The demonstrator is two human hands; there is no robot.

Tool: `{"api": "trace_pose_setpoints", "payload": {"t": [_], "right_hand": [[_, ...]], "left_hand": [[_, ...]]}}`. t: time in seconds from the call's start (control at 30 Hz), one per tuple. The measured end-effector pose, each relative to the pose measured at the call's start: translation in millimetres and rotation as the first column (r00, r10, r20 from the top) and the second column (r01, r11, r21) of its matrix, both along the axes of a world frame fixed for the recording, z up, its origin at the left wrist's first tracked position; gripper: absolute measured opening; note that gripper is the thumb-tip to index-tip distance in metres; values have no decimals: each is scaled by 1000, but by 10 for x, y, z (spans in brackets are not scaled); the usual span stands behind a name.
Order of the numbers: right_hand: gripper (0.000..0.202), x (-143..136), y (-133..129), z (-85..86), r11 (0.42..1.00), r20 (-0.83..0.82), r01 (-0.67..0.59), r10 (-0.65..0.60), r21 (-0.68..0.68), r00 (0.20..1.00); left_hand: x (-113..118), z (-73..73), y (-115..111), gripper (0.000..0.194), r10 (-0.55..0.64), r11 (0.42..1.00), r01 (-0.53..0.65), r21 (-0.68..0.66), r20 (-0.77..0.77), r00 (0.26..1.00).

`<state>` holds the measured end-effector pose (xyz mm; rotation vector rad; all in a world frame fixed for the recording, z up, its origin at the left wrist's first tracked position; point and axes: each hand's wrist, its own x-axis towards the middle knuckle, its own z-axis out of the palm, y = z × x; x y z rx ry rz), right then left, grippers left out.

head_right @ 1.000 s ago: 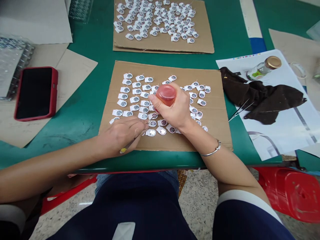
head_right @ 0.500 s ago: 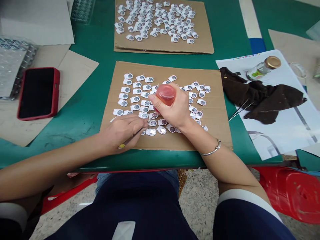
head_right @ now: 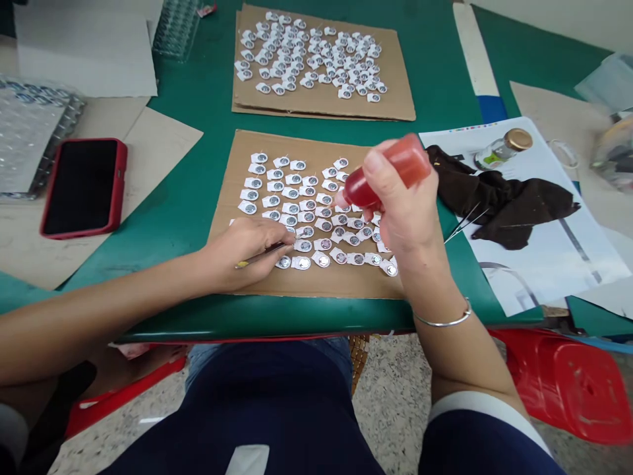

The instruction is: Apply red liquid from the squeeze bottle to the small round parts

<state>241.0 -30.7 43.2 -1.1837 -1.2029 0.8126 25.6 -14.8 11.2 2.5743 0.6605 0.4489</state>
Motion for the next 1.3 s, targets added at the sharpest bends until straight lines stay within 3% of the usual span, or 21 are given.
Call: {"api": "trace_pose_setpoints", "payload": {"t": [0.13,0.33,0.57,1.3], "right_hand": [[27,-65,-142,-223,993,-105,73,-83,-89,991],[26,-220,-177,-427,976,6,216,-216,-32,976],[25,-238,-137,-548,979,53,201,-199,-35,979],[24,-206,-154,-577,973,187,212,-192,-94,963]], "left_hand": [[-25,-50,-5,9,23,999,-22,-32,32,999],[-55,-110,-7,10,21,999,-19,-33,53,998],[-59,-135,-9,10,14,1000,-12,-24,80,997],[-59,-189,-9,7,37,999,-36,-6,102,994]]}}
